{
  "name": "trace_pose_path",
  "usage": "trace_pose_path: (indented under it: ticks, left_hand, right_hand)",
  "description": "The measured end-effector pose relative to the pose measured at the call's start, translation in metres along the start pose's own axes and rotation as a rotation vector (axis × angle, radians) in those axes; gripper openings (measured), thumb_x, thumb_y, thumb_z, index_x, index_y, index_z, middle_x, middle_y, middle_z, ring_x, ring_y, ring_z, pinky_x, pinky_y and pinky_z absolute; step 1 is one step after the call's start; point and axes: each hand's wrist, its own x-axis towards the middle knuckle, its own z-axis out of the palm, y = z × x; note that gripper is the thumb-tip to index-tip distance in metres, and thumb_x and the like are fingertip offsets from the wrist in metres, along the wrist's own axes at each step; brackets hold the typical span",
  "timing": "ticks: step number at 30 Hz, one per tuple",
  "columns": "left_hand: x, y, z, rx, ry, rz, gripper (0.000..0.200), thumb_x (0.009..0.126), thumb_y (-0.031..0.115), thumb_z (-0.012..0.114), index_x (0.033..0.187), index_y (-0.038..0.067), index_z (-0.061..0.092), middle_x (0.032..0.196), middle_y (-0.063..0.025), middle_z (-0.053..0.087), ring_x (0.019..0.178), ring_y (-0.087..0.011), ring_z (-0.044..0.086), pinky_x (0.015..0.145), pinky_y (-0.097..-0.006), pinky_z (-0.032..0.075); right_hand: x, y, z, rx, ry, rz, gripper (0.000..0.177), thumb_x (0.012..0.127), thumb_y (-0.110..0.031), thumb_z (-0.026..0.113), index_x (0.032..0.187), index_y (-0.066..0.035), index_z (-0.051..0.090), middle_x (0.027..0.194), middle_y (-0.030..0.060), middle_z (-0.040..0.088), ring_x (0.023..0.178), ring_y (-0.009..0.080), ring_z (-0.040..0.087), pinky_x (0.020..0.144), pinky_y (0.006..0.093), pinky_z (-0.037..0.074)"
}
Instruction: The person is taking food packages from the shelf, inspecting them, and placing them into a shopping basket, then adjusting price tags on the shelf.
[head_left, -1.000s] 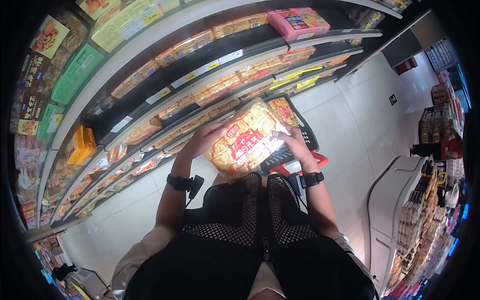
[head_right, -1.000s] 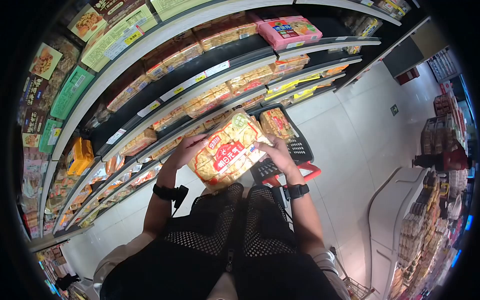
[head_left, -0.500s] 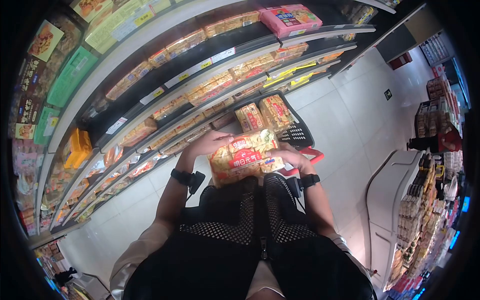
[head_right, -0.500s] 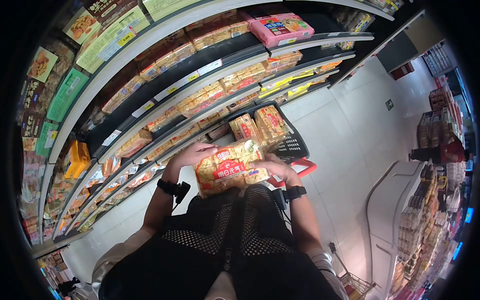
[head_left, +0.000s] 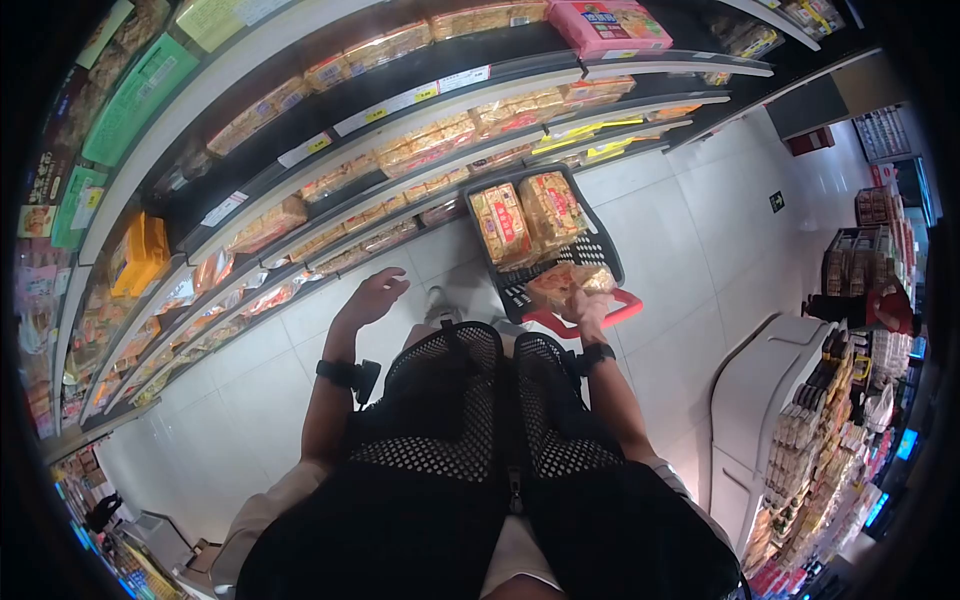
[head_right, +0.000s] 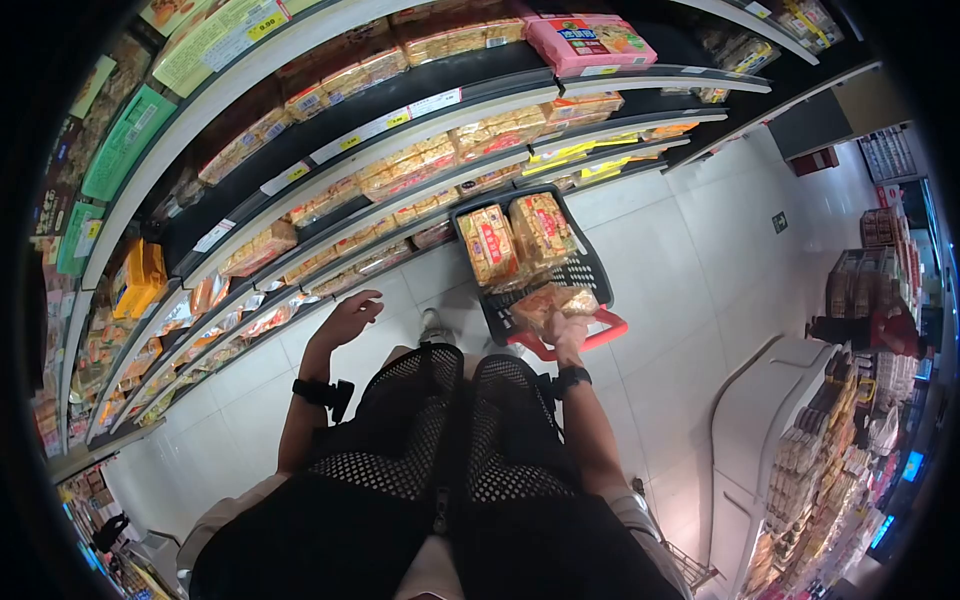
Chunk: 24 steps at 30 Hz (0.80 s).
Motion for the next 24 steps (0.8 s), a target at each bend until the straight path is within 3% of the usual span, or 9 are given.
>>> trace_pose_path:
  ticks: [1,2,5,7,9,11,13,20,24]
  left_hand:
    - [-0.001,0.003,0.003,0.015,-0.005,0.002,0.043,0.093,0.034,0.06,0.125,0.005,0.056,0.092,-0.0072,0.063,0.082,-0.0145,0.059,0.074,-0.0293,0.048]
    - [-0.002,0.007,0.006,0.016,-0.006,0.008,0.043,0.094,0.035,0.06,0.125,0.006,0.056,0.09,-0.0071,0.063,0.083,-0.0146,0.059,0.073,-0.0291,0.048]
    - [-0.001,0.002,0.009,-0.006,-0.029,0.038,0.044,0.094,0.035,0.06,0.125,0.006,0.056,0.091,-0.0072,0.064,0.083,-0.0149,0.059,0.073,-0.0293,0.048]
    - [-0.008,0.004,0.003,0.013,-0.012,0.023,0.045,0.093,0.036,0.06,0.126,0.005,0.056,0.091,-0.0077,0.064,0.083,-0.0151,0.06,0.073,-0.0295,0.048]
    - [-0.014,0.001,-0.002,0.031,0.002,0.01,0.045,0.093,0.036,0.06,0.126,0.005,0.055,0.091,-0.0082,0.065,0.083,-0.0153,0.06,0.074,-0.0298,0.048]
    - [-0.02,-0.008,-0.011,0.083,0.042,-0.038,0.047,0.093,0.037,0.06,0.127,0.004,0.054,0.093,-0.0096,0.065,0.083,-0.0159,0.062,0.075,-0.0307,0.049]
    - [-0.026,-0.011,-0.018,0.091,0.057,-0.054,0.049,0.093,0.037,0.06,0.128,0.003,0.053,0.094,-0.0104,0.066,0.084,-0.0169,0.063,0.076,-0.0316,0.05]
    - [-0.022,-0.044,-0.053,0.071,0.024,-0.177,0.057,0.091,0.043,0.06,0.131,0.002,0.05,0.109,-0.0137,0.065,0.1,-0.0228,0.061,0.087,-0.0349,0.048]
    - [0.006,-0.089,-0.11,0.455,0.288,-0.263,0.081,0.085,0.044,0.063,0.143,-0.003,0.031,0.15,-0.0275,0.024,0.141,-0.0405,0.022,0.113,-0.0464,0.026]
  right_hand:
    - [0.03,0.026,0.025,0.097,-0.049,0.008,0.089,0.067,-0.039,0.073,0.126,0.013,0.032,0.113,0.0311,0.06,0.106,0.0392,0.061,0.09,0.0426,0.05]
    - [0.122,0.108,0.091,-0.478,0.049,-0.333,0.06,0.069,-0.034,0.08,0.113,-0.004,0.053,0.1,0.0162,0.068,0.092,0.027,0.068,0.078,0.041,0.053]
    - [0.016,0.011,0.017,-0.937,-0.355,-0.906,0.054,0.073,-0.032,0.076,0.116,-0.008,0.054,0.099,0.015,0.069,0.084,0.029,0.07,0.069,0.0417,0.057]
    - [0.009,-0.003,0.011,-0.813,-0.486,-0.873,0.052,0.078,-0.036,0.069,0.116,-0.003,0.055,0.097,0.0162,0.07,0.073,0.0296,0.07,0.061,0.039,0.059]
    - [-0.029,-0.04,-0.006,0.047,-0.418,0.237,0.054,0.079,-0.037,0.064,0.116,0.001,0.053,0.097,0.0237,0.068,0.086,0.0343,0.069,0.079,0.0388,0.056]
    - [-0.037,-0.034,-0.007,-0.015,-0.329,0.132,0.046,0.082,-0.037,0.061,0.108,0.001,0.059,0.093,0.025,0.068,0.078,0.0371,0.069,0.073,0.0426,0.057]
    - [-0.045,-0.024,-0.013,-0.529,0.033,-0.49,0.042,0.082,-0.037,0.062,0.098,0.002,0.063,0.089,0.0275,0.067,0.079,0.0395,0.069,0.073,0.0457,0.056]
    - [-0.051,-0.005,-0.01,-0.693,0.024,-0.621,0.027,0.081,-0.032,0.06,0.089,-0.006,0.064,0.08,0.0223,0.068,0.077,0.0393,0.068,0.07,0.0486,0.055]
    - [-0.054,-0.008,-0.013,-0.664,0.007,-0.634,0.024,0.083,-0.031,0.058,0.088,-0.009,0.065,0.081,0.0207,0.068,0.078,0.0384,0.068,0.07,0.0476,0.054]
